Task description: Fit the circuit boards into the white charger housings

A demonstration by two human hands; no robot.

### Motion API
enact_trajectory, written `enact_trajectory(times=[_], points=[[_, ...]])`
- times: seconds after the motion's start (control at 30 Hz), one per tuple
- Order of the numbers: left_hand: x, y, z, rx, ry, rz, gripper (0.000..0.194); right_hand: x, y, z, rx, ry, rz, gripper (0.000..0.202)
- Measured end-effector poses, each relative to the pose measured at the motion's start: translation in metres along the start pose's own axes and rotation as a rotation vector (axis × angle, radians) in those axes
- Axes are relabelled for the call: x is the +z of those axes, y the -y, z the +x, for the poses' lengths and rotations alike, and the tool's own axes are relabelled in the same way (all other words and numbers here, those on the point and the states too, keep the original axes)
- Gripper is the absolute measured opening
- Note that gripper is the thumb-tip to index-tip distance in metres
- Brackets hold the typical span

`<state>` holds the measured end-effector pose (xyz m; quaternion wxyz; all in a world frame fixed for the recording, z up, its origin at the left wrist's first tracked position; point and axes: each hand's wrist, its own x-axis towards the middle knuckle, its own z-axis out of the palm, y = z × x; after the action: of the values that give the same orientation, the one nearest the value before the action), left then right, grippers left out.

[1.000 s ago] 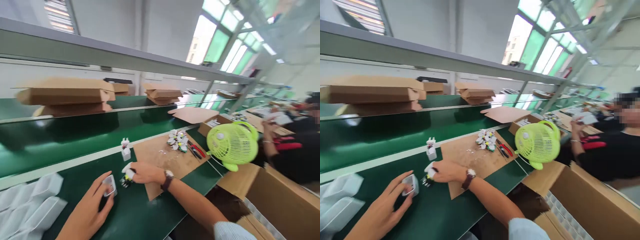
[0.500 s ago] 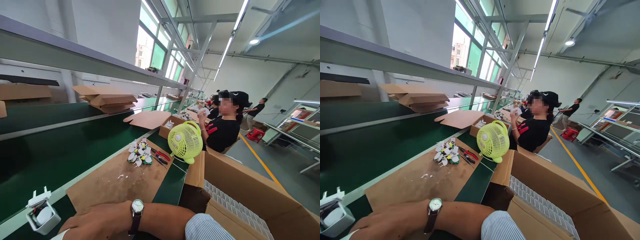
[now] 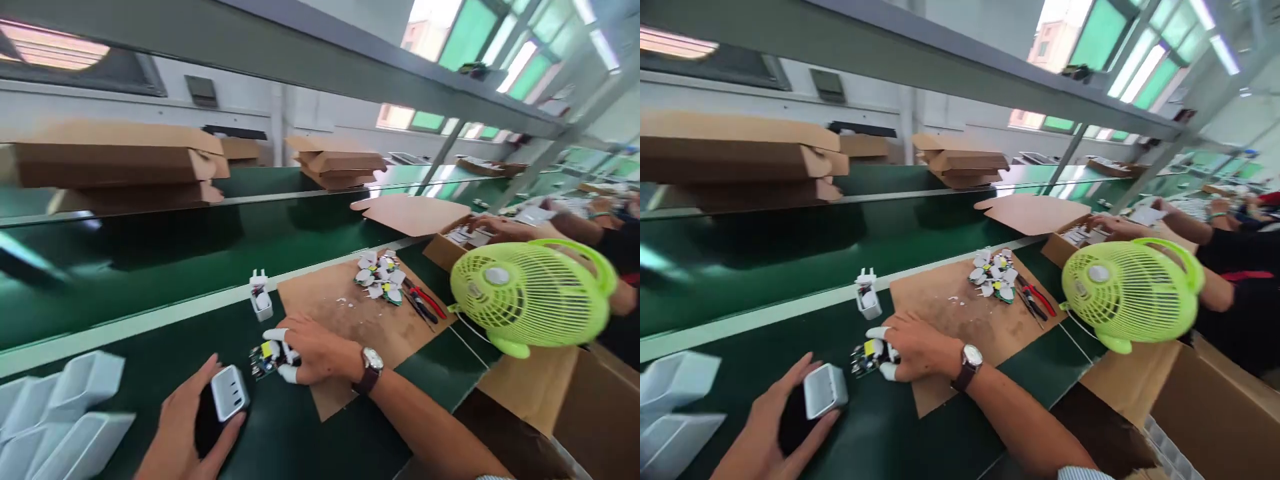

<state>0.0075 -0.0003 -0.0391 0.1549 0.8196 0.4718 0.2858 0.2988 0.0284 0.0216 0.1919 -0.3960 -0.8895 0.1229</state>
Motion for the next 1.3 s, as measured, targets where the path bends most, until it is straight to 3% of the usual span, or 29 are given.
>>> enact_trajectory(times=[0.07,0.2,0.33,0.53,0.77,1.0,1.3], points=[[-0.012,-0.012,-0.005,-0.006,-0.007,0.003,0.082,0.003,-0.001,-0.002,-0.005,-0.059,0.068,0.052],[-0.016,-0.026,0.004,-0.001,0.013,-0.046,0.085,0.003,0.007,-0.003,-0.025,-0.083,0.124,0.049],[-0.014,-0.029,0.005,-0.017,0.030,-0.157,0.086,-0.001,0.015,0.003,-0.029,-0.121,0.164,0.053],[-0.017,-0.030,0.004,-0.082,0.082,-0.290,0.080,-0.005,0.017,0.020,-0.154,-0.178,0.189,0.057],[-0.019,-0.029,0.006,-0.066,-0.045,-0.309,0.081,0.004,0.037,0.010,-0.125,-0.345,0.172,0.065],[-0.019,-0.031,0.007,0.018,-0.088,-0.265,0.085,0.000,0.054,0.002,-0.209,-0.277,-0.043,0.074],[-0.019,-0.031,0.007,0.041,-0.074,-0.265,0.087,-0.011,0.064,0.004,-0.197,-0.225,-0.090,0.077]])
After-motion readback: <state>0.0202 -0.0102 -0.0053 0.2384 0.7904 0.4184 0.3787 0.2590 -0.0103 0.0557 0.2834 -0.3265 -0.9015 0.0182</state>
